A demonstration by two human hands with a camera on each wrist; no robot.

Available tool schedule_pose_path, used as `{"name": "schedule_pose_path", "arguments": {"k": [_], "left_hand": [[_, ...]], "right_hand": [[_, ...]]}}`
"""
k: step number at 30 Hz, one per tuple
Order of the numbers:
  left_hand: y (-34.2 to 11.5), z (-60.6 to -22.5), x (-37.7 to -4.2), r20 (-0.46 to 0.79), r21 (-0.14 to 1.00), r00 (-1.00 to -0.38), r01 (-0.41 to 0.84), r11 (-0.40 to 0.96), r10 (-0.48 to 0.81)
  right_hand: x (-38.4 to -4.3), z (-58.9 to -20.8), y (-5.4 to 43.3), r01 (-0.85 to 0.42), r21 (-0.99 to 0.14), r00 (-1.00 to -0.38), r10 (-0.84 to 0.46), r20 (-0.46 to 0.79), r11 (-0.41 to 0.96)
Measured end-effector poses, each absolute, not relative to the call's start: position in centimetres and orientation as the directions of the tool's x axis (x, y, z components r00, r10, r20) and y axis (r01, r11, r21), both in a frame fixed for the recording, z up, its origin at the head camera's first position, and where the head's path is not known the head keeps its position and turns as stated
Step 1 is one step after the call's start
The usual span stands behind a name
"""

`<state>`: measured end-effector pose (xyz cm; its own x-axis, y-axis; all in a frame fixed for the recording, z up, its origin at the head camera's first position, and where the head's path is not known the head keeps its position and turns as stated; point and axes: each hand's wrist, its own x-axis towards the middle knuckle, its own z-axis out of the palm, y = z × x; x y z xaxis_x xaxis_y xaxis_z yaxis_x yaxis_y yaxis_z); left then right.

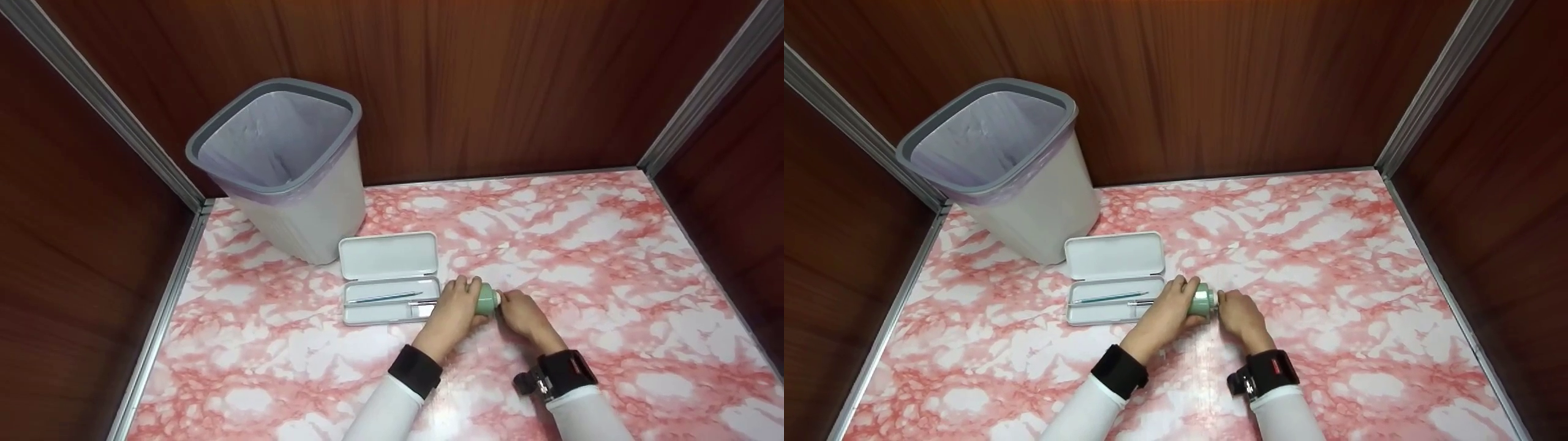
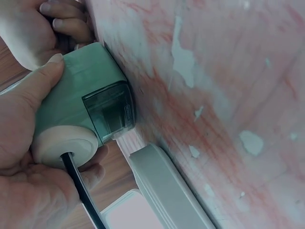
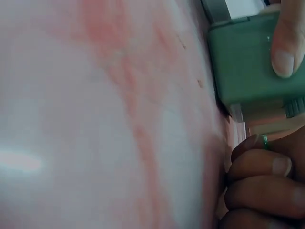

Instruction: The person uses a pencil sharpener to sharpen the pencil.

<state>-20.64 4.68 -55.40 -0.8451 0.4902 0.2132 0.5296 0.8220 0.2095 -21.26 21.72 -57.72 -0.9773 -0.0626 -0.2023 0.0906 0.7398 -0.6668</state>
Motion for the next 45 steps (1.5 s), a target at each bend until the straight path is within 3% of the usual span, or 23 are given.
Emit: {"name": "schedule_pose_path", "arguments": {"k": [8, 14, 20, 26, 30, 38, 45], "left_hand": [[4.9, -55.5, -20.4, 0.268, 0.153, -0.836, 0.528, 0.836, 0.479], [5.1, -55.4, -20.4, 0.267, 0.128, -0.843, 0.510, 0.850, 0.466], [5.3, -55.2, -20.3, 0.224, 0.149, -0.865, 0.486, 0.861, 0.449], [5.2, -54.9, -20.4, 0.181, 0.178, -0.871, 0.487, 0.855, 0.458], [5.0, -54.8, -20.5, 0.173, 0.180, -0.864, 0.499, 0.847, 0.473], [4.9, -54.8, -20.8, 0.184, 0.133, -0.847, 0.524, 0.841, 0.498], [4.7, -55.0, -20.9, 0.178, 0.127, -0.836, 0.543, 0.830, 0.519]], "right_hand": [[-19.0, -57.9, 21.3, 0.056, -0.646, -0.987, -0.055, -0.150, 0.761], [-17.7, -57.6, 21.1, 0.100, -0.683, -0.989, -0.002, -0.148, 0.724], [-17.0, -56.4, 21.7, 0.156, -0.811, -0.973, -0.054, -0.225, 0.564], [-16.8, -55.2, 23.1, 0.142, -0.917, -0.942, -0.233, -0.240, 0.372], [-17.1, -54.7, 23.6, 0.086, -0.916, -0.940, -0.273, -0.205, 0.392], [-17.9, -52.9, 23.0, -0.032, -0.809, -0.985, -0.158, -0.075, 0.587], [-18.8, -53.3, 22.7, -0.035, -0.812, -0.991, -0.124, -0.045, 0.583]]}}
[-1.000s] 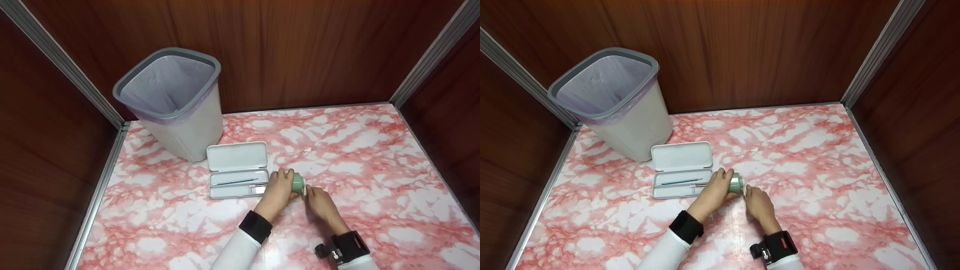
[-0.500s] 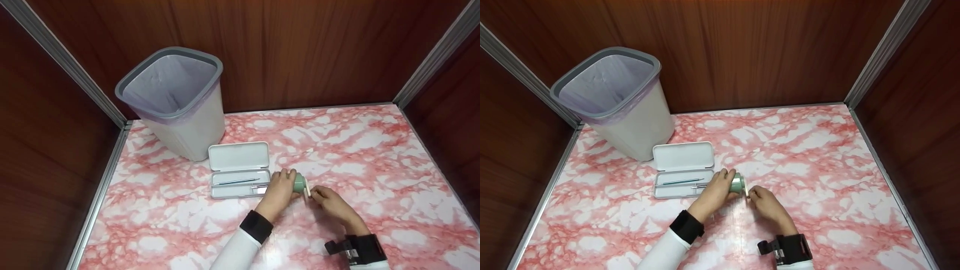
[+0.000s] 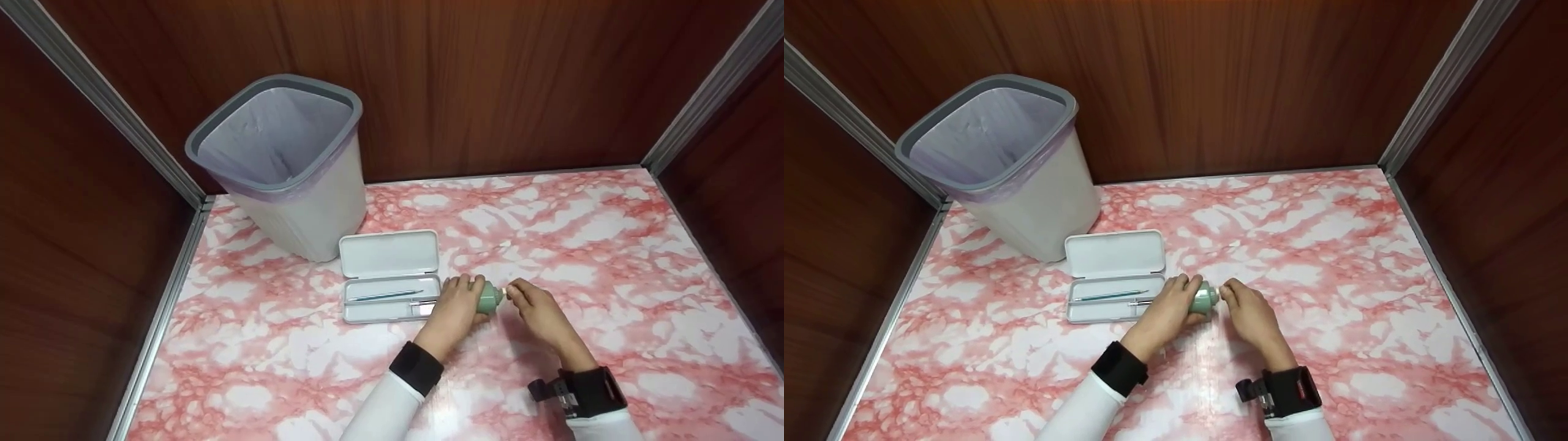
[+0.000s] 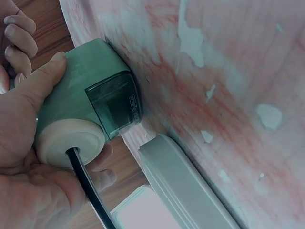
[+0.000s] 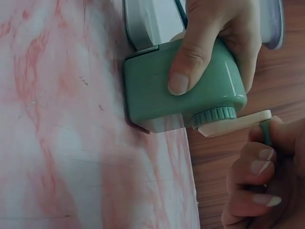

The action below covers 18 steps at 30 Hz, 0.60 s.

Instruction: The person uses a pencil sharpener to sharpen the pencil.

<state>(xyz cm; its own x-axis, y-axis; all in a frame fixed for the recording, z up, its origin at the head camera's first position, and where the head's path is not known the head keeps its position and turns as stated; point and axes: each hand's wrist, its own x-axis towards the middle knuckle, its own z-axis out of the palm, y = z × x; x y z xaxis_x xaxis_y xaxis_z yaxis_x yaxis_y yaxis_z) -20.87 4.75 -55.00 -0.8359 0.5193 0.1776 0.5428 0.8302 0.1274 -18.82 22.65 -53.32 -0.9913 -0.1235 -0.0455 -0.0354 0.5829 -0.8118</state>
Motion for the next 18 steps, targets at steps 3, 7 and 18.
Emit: {"name": "schedule_pose_path", "arguments": {"k": [3, 7, 18], "left_hand": [[4.7, -55.0, -20.9, 0.178, 0.119, -0.831, 0.549, 0.827, 0.526], [4.7, -55.1, -21.0, 0.180, 0.117, -0.826, 0.557, 0.822, 0.534], [4.5, -55.3, -21.1, 0.162, 0.153, -0.820, 0.570, 0.807, 0.549]], "right_hand": [[-19.7, -53.8, 22.5, -0.054, -0.806, -0.994, -0.109, -0.014, 0.590], [-20.7, -54.2, 22.5, -0.073, -0.798, -0.994, -0.107, 0.010, 0.599], [-22.8, -55.3, 22.5, 0.000, -0.814, -0.988, -0.128, -0.092, 0.580]]}}
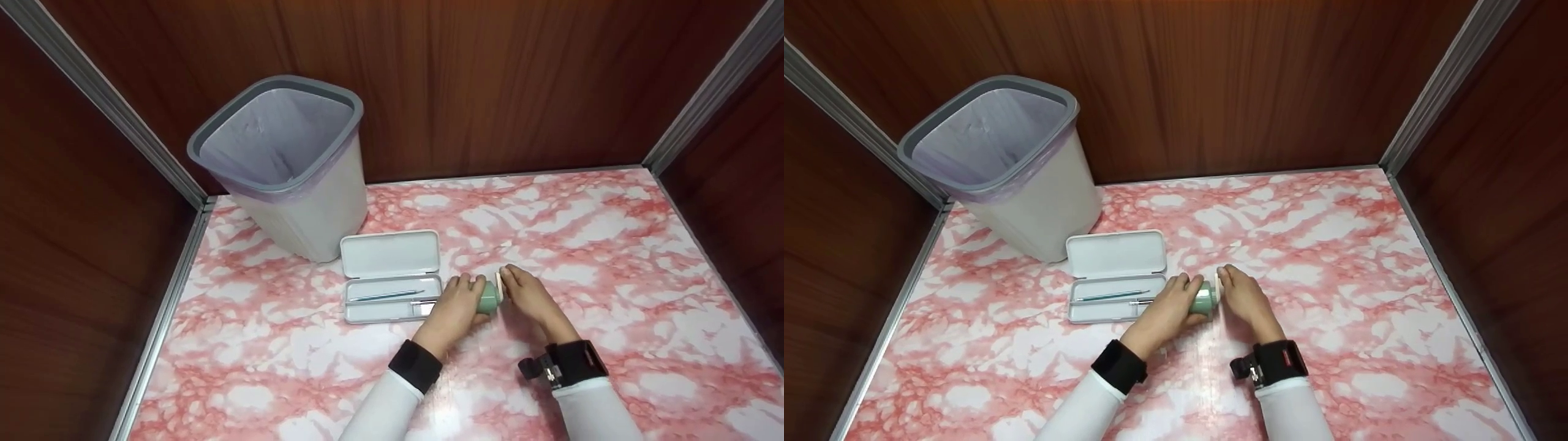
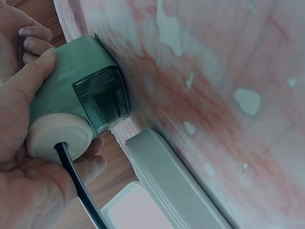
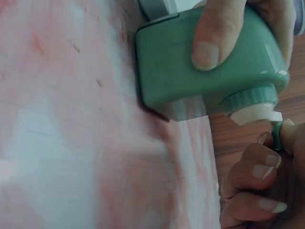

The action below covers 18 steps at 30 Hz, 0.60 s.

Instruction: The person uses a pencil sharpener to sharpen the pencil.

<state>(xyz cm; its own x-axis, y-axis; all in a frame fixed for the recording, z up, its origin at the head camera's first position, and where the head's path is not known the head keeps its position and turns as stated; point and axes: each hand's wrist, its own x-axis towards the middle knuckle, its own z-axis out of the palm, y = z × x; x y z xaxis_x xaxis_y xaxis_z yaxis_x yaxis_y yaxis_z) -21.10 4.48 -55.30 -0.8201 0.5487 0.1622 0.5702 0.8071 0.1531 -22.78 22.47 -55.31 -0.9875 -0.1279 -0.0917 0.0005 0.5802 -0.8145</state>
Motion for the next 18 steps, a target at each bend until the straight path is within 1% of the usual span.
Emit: {"name": "schedule_pose_path", "arguments": {"k": [3, 9, 12, 18], "left_hand": [[4.4, -55.3, -21.2, 0.162, 0.152, -0.819, 0.572, 0.806, 0.551], [4.5, -55.2, -21.0, 0.160, 0.149, -0.830, 0.556, 0.818, 0.534], [4.6, -55.2, -21.0, 0.172, 0.140, -0.833, 0.549, 0.824, 0.526], [4.8, -55.4, -20.8, 0.198, 0.135, -0.834, 0.543, 0.829, 0.515]], "right_hand": [[-23.4, -55.8, 22.5, -0.001, -0.799, -0.983, -0.149, -0.111, 0.602], [-23.6, -57.0, 22.8, 0.012, -0.767, -0.966, -0.192, -0.175, 0.641], [-23.4, -57.5, 22.7, 0.027, -0.753, -0.961, -0.191, -0.201, 0.658], [-22.6, -57.9, 22.5, 0.017, -0.688, -0.966, -0.164, -0.197, 0.726]]}}
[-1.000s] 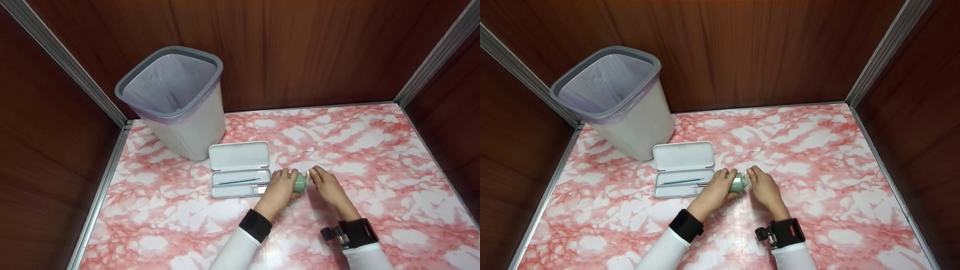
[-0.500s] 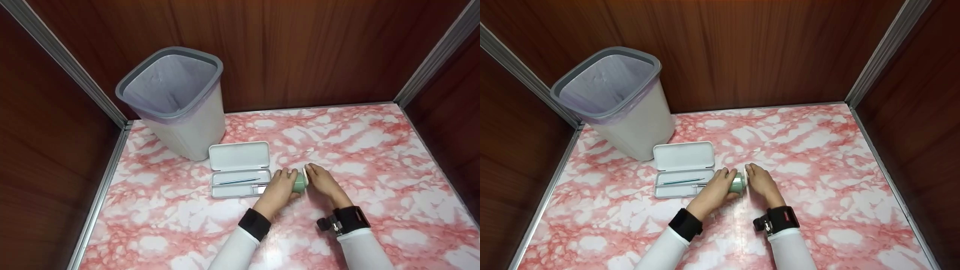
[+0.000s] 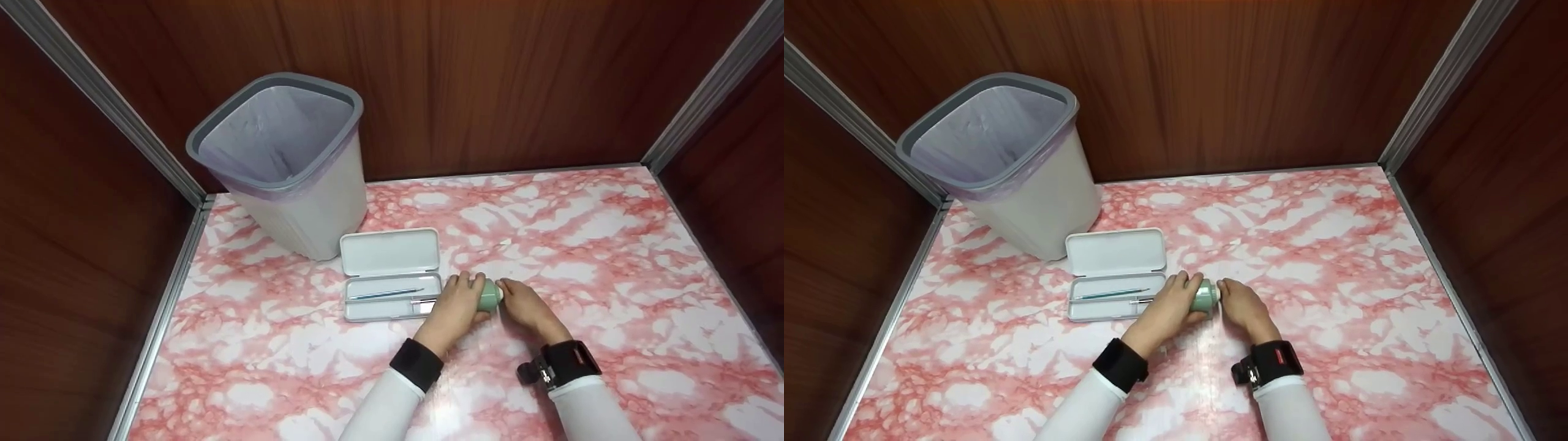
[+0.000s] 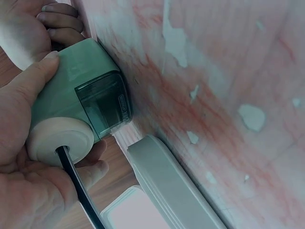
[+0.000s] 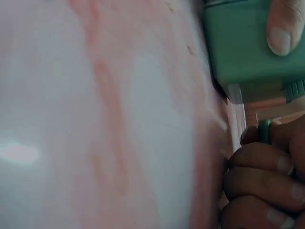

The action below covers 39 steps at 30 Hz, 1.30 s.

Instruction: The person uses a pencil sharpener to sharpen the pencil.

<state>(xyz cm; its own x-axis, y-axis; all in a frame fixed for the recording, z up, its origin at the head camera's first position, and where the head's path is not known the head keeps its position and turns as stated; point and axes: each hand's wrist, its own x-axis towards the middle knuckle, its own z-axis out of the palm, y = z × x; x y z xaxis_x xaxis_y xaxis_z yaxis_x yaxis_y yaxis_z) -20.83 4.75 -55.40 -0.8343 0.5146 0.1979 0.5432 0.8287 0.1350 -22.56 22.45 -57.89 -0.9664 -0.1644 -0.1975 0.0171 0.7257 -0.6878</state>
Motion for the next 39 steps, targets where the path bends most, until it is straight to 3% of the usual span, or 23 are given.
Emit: {"name": "schedule_pose_path", "arguments": {"k": [6, 11, 19, 28, 39], "left_hand": [[4.8, -55.5, -20.8, 0.221, 0.133, -0.832, 0.543, 0.829, 0.509], [4.8, -55.3, -20.7, 0.220, 0.111, -0.838, 0.531, 0.840, 0.500], [4.9, -55.1, -20.7, 0.204, 0.112, -0.843, 0.525, 0.844, 0.497], [4.9, -55.1, -20.7, 0.203, 0.126, -0.845, 0.524, 0.843, 0.495], [4.7, -54.9, -20.8, 0.167, 0.156, -0.846, 0.529, 0.834, 0.506]], "right_hand": [[-21.0, -57.6, 22.6, -0.044, -0.651, -0.968, -0.193, -0.160, 0.758], [-19.6, -57.0, 22.8, -0.151, -0.649, -0.967, -0.248, -0.060, 0.746], [-17.9, -55.8, 22.9, -0.285, -0.555, -0.954, -0.289, 0.082, 0.781], [-16.8, -53.9, 23.4, -0.283, -0.583, -0.955, -0.281, 0.096, 0.761], [-17.4, -52.6, 23.8, -0.226, -0.721, -0.962, -0.266, 0.060, 0.655]]}}
